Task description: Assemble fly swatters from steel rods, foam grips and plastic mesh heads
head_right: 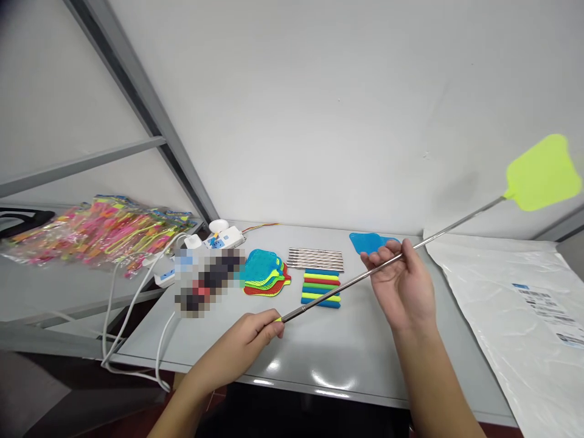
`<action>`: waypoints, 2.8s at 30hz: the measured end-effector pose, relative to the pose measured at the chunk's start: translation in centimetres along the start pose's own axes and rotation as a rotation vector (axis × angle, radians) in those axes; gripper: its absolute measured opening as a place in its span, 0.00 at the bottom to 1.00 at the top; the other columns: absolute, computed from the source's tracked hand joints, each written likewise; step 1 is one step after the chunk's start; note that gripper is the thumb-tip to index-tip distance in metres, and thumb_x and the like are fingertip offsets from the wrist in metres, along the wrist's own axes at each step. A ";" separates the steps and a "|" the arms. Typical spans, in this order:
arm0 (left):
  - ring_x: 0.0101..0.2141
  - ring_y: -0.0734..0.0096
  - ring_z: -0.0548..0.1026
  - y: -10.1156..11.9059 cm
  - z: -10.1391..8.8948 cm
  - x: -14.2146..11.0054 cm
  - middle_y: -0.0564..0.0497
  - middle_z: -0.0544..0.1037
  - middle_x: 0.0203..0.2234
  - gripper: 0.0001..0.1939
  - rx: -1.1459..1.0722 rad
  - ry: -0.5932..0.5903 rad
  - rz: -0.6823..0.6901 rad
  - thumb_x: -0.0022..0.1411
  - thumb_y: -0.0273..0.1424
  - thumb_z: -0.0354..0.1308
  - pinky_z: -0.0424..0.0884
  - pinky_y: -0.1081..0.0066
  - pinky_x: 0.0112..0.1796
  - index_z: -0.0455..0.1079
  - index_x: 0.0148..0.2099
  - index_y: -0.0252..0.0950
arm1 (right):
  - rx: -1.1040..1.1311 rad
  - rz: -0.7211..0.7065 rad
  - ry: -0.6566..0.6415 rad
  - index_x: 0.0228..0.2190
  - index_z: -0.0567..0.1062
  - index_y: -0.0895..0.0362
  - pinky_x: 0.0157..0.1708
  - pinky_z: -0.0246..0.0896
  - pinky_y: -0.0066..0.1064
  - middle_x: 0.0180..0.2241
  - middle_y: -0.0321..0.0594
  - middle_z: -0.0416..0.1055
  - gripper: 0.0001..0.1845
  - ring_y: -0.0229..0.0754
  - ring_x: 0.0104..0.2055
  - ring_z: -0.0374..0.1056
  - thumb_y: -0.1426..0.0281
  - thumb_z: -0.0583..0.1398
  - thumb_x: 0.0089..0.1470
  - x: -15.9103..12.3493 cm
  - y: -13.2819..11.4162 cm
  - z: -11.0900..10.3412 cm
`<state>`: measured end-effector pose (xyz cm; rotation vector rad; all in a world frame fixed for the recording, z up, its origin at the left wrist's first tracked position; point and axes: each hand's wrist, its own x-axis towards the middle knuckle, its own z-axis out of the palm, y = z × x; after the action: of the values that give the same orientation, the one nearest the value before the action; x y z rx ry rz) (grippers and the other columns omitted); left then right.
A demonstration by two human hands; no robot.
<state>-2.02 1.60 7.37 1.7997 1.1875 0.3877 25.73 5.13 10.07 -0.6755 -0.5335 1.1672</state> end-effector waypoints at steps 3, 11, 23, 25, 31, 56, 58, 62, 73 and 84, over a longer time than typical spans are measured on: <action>0.30 0.72 0.66 0.0 0.1 0.1 0.57 0.67 0.24 0.19 -0.008 -0.002 -0.001 0.70 0.42 0.42 0.57 0.74 0.32 0.68 0.34 0.39 | -0.156 -0.129 -0.036 0.27 0.76 0.54 0.57 0.58 0.45 0.26 0.37 0.76 0.18 0.43 0.38 0.74 0.60 0.53 0.62 -0.4 1.2 0.6; 0.28 0.73 0.64 0.4 0.4 0.1 0.58 0.64 0.24 0.19 -0.094 -0.060 0.008 0.70 0.43 0.42 0.58 0.75 0.31 0.67 0.35 0.38 | -0.511 0.061 -0.383 0.44 0.78 0.53 0.62 0.48 0.49 0.53 0.44 0.72 0.24 0.51 0.58 0.63 0.57 0.47 0.65 -5.1 6.2 2.3; 0.28 0.74 0.63 0.9 -0.1 -0.4 0.58 0.64 0.24 0.20 -0.115 -0.076 -0.023 0.70 0.44 0.41 0.58 0.75 0.30 0.68 0.35 0.39 | -0.268 0.107 -0.275 0.44 0.77 0.50 0.52 0.63 0.46 0.42 0.42 0.77 0.24 0.49 0.47 0.72 0.51 0.49 0.62 -1.5 2.0 1.0; 0.28 0.74 0.64 0.7 -0.2 -0.4 0.57 0.64 0.24 0.21 -0.093 -0.078 -0.032 0.70 0.45 0.41 0.58 0.75 0.30 0.69 0.35 0.39 | -0.226 0.018 -0.148 0.38 0.79 0.51 0.52 0.64 0.44 0.36 0.40 0.79 0.21 0.46 0.44 0.73 0.55 0.51 0.62 -0.6 1.2 0.9; 0.28 0.74 0.64 2.0 1.5 0.3 0.57 0.64 0.24 0.21 -0.161 -0.052 -0.006 0.70 0.43 0.40 0.59 0.74 0.30 0.67 0.34 0.38 | -0.451 0.117 -0.365 0.40 0.80 0.53 0.58 0.55 0.48 0.45 0.44 0.77 0.24 0.51 0.53 0.69 0.57 0.48 0.64 -4.4 5.0 2.5; 0.18 0.82 0.45 1.0 4.1 1.5 0.61 0.52 0.18 0.22 -0.841 -0.271 -0.124 0.67 0.49 0.46 0.40 0.76 0.17 0.64 0.35 0.34 | -0.296 0.058 -0.138 0.43 0.76 0.49 0.52 0.62 0.43 0.48 0.39 0.75 0.14 0.47 0.50 0.70 0.64 0.65 0.53 -3.3 4.1 -0.8; 0.17 0.83 0.44 1.6 5.0 2.5 0.62 0.52 0.18 0.21 -0.907 -0.316 -0.141 0.67 0.48 0.47 0.39 0.77 0.18 0.64 0.36 0.35 | -0.373 0.053 -0.125 0.43 0.76 0.51 0.49 0.64 0.43 0.46 0.41 0.76 0.14 0.47 0.47 0.71 0.63 0.64 0.53 -3.2 3.6 -1.3; 0.16 0.84 0.48 3.2 7.7 5.6 0.61 0.55 0.20 0.19 -1.042 -0.313 -0.072 0.67 0.49 0.46 0.45 0.78 0.18 0.62 0.38 0.37 | -0.668 0.088 -0.250 0.39 0.74 0.53 0.43 0.65 0.39 0.36 0.39 0.76 0.13 0.46 0.40 0.72 0.60 0.62 0.55 -4.1 3.4 -2.4; 0.50 0.61 0.67 6.6 12.7 9.9 0.46 0.72 0.47 0.15 -0.300 -0.070 0.345 0.68 0.36 0.47 0.62 0.61 0.52 0.70 0.49 0.38 | -1.620 -0.144 0.142 0.21 0.62 0.53 0.26 0.53 0.31 0.20 0.35 0.63 0.22 0.41 0.26 0.62 0.54 0.48 0.61 -0.1 -3.4 -11.4; 0.38 0.61 0.68 5.0 13.0 11.0 0.44 0.73 0.36 0.10 0.095 0.004 0.654 0.67 0.27 0.44 0.66 0.62 0.40 0.67 0.41 0.36 | -1.848 -0.014 0.161 0.17 0.64 0.53 0.24 0.46 0.32 0.18 0.39 0.67 0.22 0.43 0.23 0.61 0.57 0.49 0.58 4.0 -2.5 -13.8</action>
<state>14.81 3.62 2.27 2.2477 0.5953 0.7128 38.21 5.50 2.48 -2.2572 -1.4404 0.2756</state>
